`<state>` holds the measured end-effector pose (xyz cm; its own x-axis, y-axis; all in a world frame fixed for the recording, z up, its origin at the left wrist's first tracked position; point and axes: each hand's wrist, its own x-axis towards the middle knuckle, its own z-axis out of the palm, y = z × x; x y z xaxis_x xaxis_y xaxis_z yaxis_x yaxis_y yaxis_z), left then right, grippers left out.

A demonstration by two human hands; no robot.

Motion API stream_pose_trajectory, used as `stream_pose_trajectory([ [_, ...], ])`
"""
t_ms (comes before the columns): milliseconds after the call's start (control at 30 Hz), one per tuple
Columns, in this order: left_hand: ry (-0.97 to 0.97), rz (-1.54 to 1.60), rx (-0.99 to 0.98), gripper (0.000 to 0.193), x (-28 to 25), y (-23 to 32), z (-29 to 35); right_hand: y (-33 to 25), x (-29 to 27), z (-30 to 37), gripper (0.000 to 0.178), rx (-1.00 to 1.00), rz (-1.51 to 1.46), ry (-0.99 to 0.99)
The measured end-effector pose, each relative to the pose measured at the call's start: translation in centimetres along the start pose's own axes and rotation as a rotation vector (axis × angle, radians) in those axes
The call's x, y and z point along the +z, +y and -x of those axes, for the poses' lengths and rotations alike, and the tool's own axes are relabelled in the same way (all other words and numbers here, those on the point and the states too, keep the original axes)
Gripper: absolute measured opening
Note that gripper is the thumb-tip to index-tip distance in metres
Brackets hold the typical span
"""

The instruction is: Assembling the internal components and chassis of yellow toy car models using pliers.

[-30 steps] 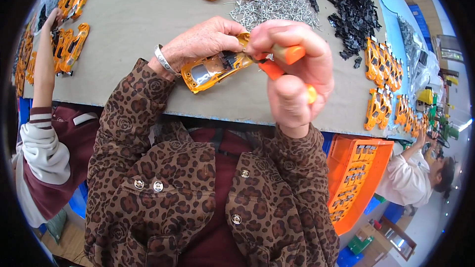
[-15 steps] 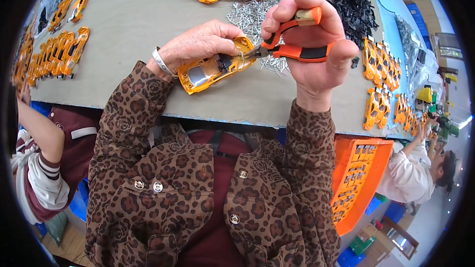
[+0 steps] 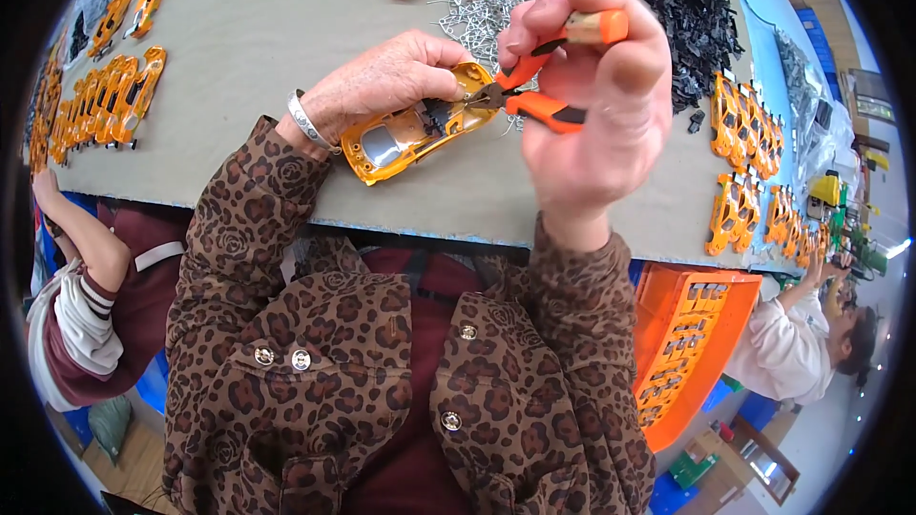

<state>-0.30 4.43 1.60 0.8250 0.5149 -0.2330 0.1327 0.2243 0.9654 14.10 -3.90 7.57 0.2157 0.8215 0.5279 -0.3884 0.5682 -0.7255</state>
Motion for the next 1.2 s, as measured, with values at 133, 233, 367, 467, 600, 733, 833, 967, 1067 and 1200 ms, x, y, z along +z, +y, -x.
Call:
stream_pose_trajectory([
  [133,0.034,-0.023,-0.005,0.02,0.2,-0.1,0.3,0.2,2.7,2.1,0.056,-0.133,0.257,0.078],
  [233,0.022,-0.032,0.016,0.02,0.2,-0.1,0.1,0.0,2.1,2.0,0.056,-0.097,0.198,0.043],
  [367,0.031,-0.052,0.005,0.02,0.2,-0.1,-0.2,-0.2,1.3,1.8,0.055,-0.041,0.181,-0.036],
  [467,-0.003,-0.059,0.044,0.021,-0.6,-0.5,-1.0,0.0,1.3,1.1,0.055,-0.024,0.215,-0.078],
  [600,0.077,-0.101,0.062,0.022,-1.3,0.8,0.6,-0.1,2.1,1.0,0.062,0.014,0.227,-0.091],
  [733,-0.048,-0.214,0.143,0.024,-0.2,0.7,0.6,-2.6,1.2,2.2,0.095,0.068,0.203,0.052],
  [833,0.021,-0.331,0.259,0.024,0.4,-1.1,0.0,-4.6,-0.6,3.4,0.096,-0.127,0.488,0.014],
  [967,0.078,-0.481,0.296,0.024,-0.5,0.6,1.8,-5.6,-4.6,4.5,0.065,-0.178,1.446,-0.279],
  [1067,0.23,-0.685,0.27,0.024,-1.3,2.2,4.0,-4.2,-7.4,6.1,0.059,-0.091,1.589,-0.263],
  [1200,0.698,-1.35,0.058,0.026,-3.0,3.3,7.2,-2.6,-9.0,7.3,0.056,-0.06,1.7,-0.295],
])
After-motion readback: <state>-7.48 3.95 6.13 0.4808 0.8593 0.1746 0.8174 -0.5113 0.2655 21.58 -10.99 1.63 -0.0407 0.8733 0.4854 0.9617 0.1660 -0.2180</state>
